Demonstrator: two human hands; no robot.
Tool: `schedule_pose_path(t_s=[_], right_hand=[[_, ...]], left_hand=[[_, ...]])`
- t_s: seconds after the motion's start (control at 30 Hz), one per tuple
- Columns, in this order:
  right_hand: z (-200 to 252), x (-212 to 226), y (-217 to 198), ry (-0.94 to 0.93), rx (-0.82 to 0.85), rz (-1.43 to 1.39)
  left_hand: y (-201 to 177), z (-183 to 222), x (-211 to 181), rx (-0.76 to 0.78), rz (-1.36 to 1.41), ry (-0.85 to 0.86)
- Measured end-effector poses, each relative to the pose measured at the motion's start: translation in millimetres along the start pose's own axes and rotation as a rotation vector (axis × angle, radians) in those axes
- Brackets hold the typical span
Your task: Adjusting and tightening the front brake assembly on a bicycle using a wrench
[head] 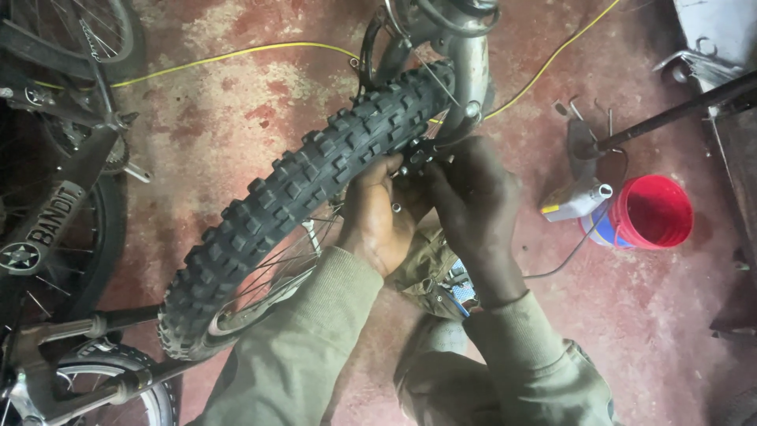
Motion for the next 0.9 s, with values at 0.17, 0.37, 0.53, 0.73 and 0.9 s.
schedule_pose_path(t_s=[0.17, 0.37, 0.53, 0.73, 0.9], right_hand=[[2, 4, -3, -0.050, -0.006, 0.052], [0, 5, -4, -0.050, -0.018, 0.047], [-3, -1, -1, 0.077, 0.038, -0.117], [0, 13, 1, 0.070, -0.043, -0.128], [6, 16, 10, 0.144, -0.122, -0.211]], left_hand=[[7, 15, -3, -0.015, 0.001, 0.000], [-2, 6, 0, 0.042, -0.064, 0.016], [0, 2, -2, 0.113, -0.050, -0.048], [-3, -1, 2, 0.080, -0.011, -0.049], [0, 8, 2, 0.089, 0.003, -0.054]])
Point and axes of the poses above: each hand's wrist, its own z-axis away from the middle knuckle, its own y-axis out of the palm, x = y × z, the point moved 2 cm from there along -z, towards the middle knuckle, and after that the axes turned 13 degrees about -x, right-handed, at the moved point
